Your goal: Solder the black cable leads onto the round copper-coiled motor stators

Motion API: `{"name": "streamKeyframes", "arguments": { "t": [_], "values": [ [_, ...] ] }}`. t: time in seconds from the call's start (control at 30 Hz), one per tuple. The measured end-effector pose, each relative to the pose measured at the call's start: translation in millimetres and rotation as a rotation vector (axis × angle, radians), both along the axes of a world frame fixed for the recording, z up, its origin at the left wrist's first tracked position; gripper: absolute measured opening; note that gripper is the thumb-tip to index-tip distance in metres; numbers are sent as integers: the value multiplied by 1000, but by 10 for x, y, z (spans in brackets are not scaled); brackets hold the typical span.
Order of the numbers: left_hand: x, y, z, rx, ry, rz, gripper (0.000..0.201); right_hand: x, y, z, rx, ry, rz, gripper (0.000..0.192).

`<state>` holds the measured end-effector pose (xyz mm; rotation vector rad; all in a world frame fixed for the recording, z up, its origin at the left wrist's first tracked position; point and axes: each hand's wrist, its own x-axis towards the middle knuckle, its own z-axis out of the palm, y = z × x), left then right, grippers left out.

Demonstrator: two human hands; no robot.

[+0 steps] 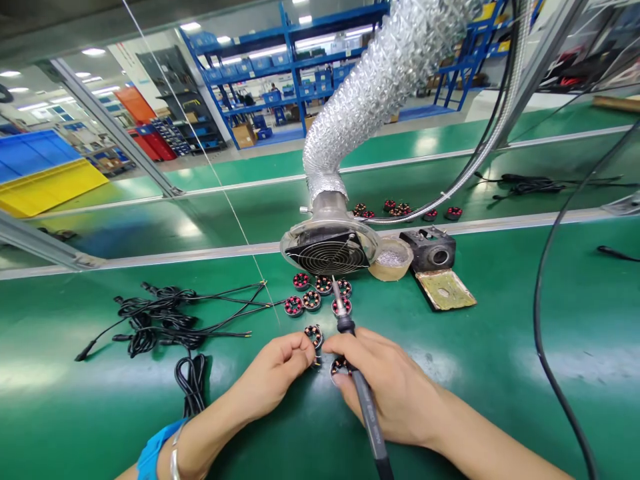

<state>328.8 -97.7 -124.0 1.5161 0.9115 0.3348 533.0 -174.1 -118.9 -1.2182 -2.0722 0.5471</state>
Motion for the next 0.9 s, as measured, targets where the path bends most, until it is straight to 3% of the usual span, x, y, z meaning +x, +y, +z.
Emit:
{"name": "streamKeyframes", "arguments": {
  "t": [0.07,0.17,0.3,0.43,0.57,0.9],
  "values": [
    [12,-1,3,-1,-2,-17,18,9,-57,88,31,90,-54,32],
    [32,2,20,10,1,-35,19,-10,-169,268,32,167,-188,39],
    [45,25,43,16,38,-50,18,-18,-280,447,72,49,-285,41],
    [43,53,40,-13,68,-69,19,11,-344,322,68,147,-448,20],
    [38,56,28,0,80,-81,19,5,-385,94,-51,348,-576,10],
    [32,37,33,19,78,-87,22,-34,-382,85,-16,281,-554,10]
  ]
}}
